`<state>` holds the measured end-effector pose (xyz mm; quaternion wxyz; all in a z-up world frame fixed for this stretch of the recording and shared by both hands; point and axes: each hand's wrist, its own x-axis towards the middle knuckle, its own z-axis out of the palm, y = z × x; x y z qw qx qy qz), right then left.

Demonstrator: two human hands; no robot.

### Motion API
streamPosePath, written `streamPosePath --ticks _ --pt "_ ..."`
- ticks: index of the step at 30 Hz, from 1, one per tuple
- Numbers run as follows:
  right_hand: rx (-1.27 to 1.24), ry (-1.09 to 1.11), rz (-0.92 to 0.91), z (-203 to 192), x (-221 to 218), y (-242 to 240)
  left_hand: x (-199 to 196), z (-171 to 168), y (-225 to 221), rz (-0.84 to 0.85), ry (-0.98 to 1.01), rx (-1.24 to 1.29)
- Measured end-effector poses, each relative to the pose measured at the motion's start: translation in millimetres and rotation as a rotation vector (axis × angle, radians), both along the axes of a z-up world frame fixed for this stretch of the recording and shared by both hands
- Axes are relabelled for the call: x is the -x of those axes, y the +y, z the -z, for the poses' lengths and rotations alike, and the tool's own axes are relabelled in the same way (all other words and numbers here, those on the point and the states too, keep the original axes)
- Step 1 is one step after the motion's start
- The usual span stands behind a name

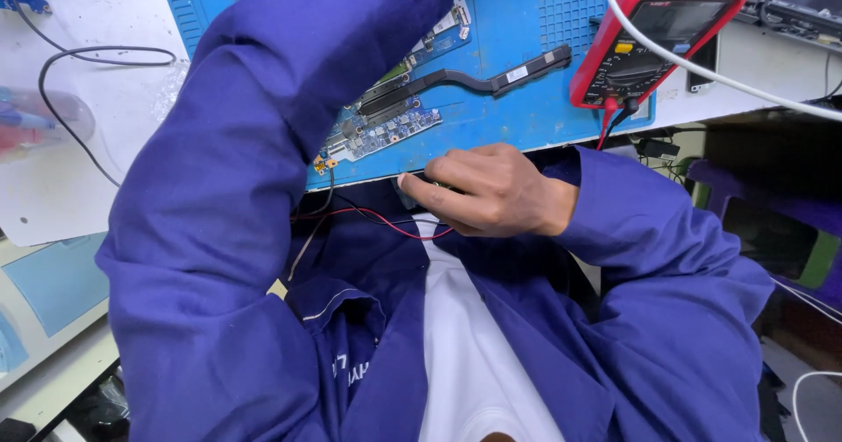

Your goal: Inspecting and testing a laptop motherboard using a multimeter and small tools to diagnose issues.

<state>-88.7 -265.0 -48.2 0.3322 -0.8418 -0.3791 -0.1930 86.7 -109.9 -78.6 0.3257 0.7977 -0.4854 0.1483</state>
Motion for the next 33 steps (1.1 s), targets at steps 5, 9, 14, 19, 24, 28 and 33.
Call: streamPosePath --ticks 5,9,14,19,24,28,33 --pt "0.009 -0.003 -0.005 5 2 0 3 85 45 -0.018 -0.056 -0.028" --pt "0.013 -0.011 -0.012 3 5 1 17 91 50 -0.037 -0.097 -0.052" --pt "0.016 -0.051 0.004 1 4 2 22 90 48 -0.011 -0.154 -0.083" --pt "0.044 -0.081 0.011 0 4 10 27 84 51 -0.009 -0.232 -0.11" --pt "0.086 -0.088 0.001 5 7 7 36 86 47 -0.024 -0.277 -0.132" --pt "0.101 -0.068 -0.016 9 4 2 28 -7 3 -0.042 -0.324 -0.164" --pt "0.11 -0.054 -0.019 7 3 -1 29 -87 -43 -0.029 -0.362 -0.196"
